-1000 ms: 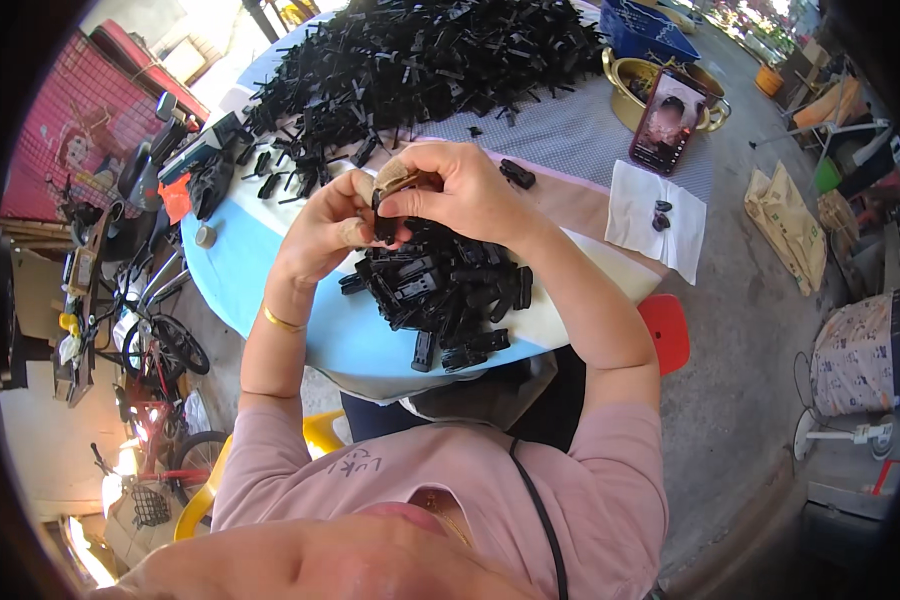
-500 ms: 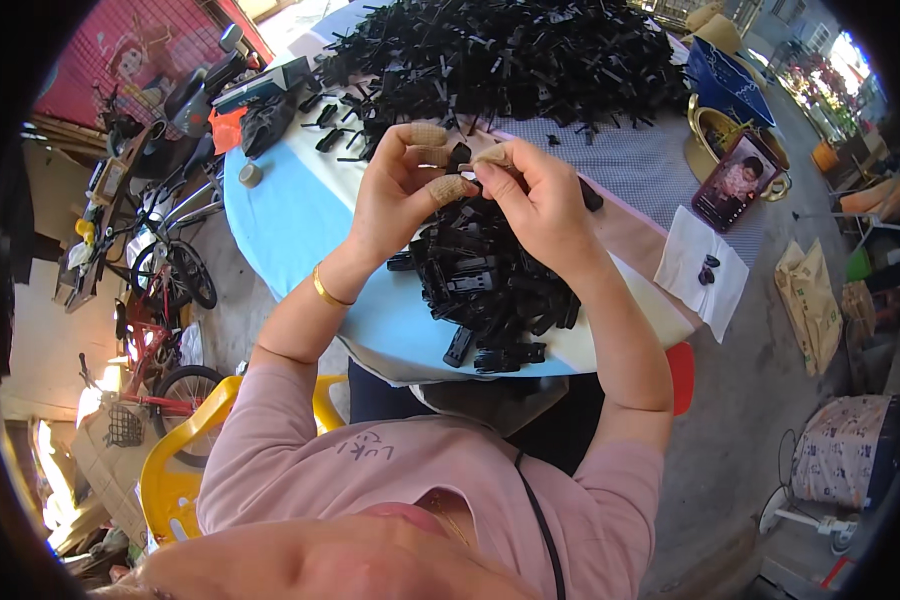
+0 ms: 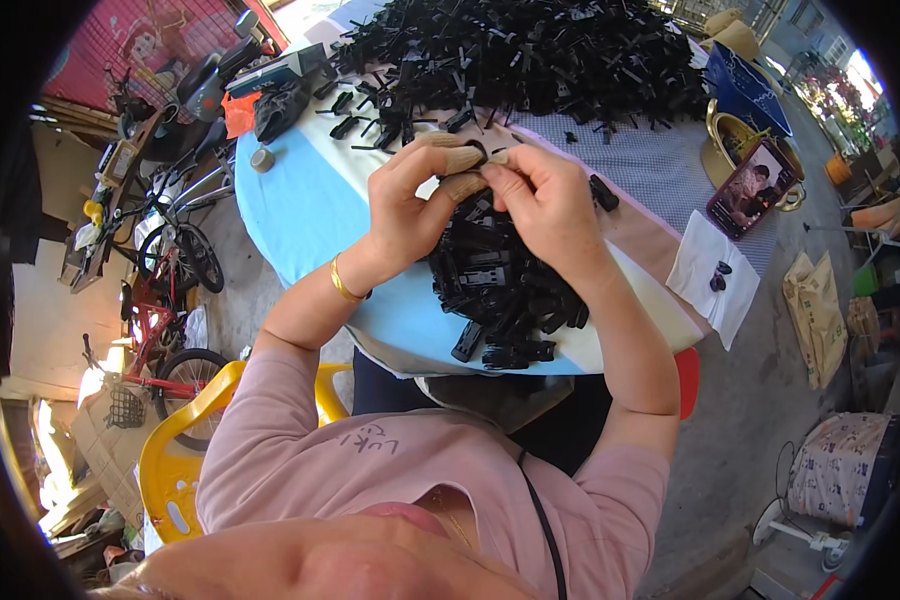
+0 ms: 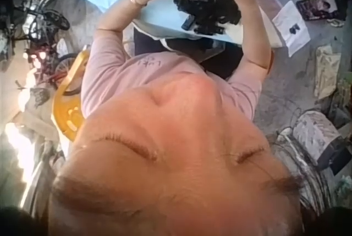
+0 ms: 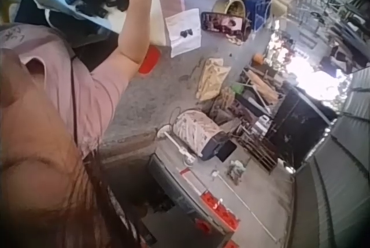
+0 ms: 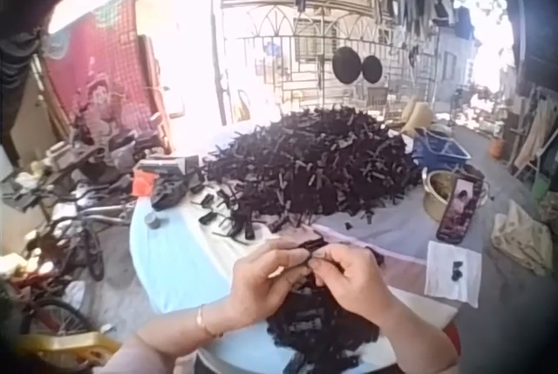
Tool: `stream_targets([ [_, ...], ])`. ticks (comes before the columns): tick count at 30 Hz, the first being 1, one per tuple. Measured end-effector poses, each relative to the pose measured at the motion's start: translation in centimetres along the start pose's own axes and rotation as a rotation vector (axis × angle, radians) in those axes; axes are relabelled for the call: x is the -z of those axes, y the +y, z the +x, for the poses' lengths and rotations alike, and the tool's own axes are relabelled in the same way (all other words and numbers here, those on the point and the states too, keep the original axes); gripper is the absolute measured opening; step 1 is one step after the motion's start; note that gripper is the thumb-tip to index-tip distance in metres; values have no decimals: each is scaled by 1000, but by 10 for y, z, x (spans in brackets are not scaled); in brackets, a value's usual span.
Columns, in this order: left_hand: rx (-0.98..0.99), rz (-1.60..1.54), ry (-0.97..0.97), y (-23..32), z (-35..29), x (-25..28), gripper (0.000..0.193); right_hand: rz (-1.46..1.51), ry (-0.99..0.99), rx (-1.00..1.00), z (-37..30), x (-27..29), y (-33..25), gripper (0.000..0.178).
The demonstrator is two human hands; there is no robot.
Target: Assembling small black plastic parts by hand on a table.
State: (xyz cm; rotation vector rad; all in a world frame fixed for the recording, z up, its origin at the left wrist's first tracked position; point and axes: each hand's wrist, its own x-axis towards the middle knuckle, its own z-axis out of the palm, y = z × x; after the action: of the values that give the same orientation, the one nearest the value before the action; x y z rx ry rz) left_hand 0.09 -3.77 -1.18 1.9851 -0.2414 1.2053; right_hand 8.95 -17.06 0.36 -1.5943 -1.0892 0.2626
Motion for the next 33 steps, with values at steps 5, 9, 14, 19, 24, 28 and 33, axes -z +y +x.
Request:
stream_targets([
  [5, 449, -357, -136, 0, 5, 8, 38, 22, 133, 59, 4, 23, 5, 11],
  [9, 400, -517, -405, -35, 16, 23, 37, 154, 231, -17, 10, 34, 18, 13],
  [14, 595, 194, -344, -85, 20, 39, 24, -61, 246, 131, 14, 24, 29, 14],
  [19, 354, 100, -421, -97, 14, 3, 23, -112, 289, 186, 13, 22, 28, 13],
  [24, 387, 279, -730, -108, 28, -40, 45, -306, 399, 357, 15, 21, 35, 7],
  [28, 468, 288, -779, -117, 30, -48, 45, -342, 400, 391, 20, 19, 39, 7],
  [33, 493, 93, -719, -110, 25, -45, 38, -256, 413, 330, 21, 34, 43, 10],
])
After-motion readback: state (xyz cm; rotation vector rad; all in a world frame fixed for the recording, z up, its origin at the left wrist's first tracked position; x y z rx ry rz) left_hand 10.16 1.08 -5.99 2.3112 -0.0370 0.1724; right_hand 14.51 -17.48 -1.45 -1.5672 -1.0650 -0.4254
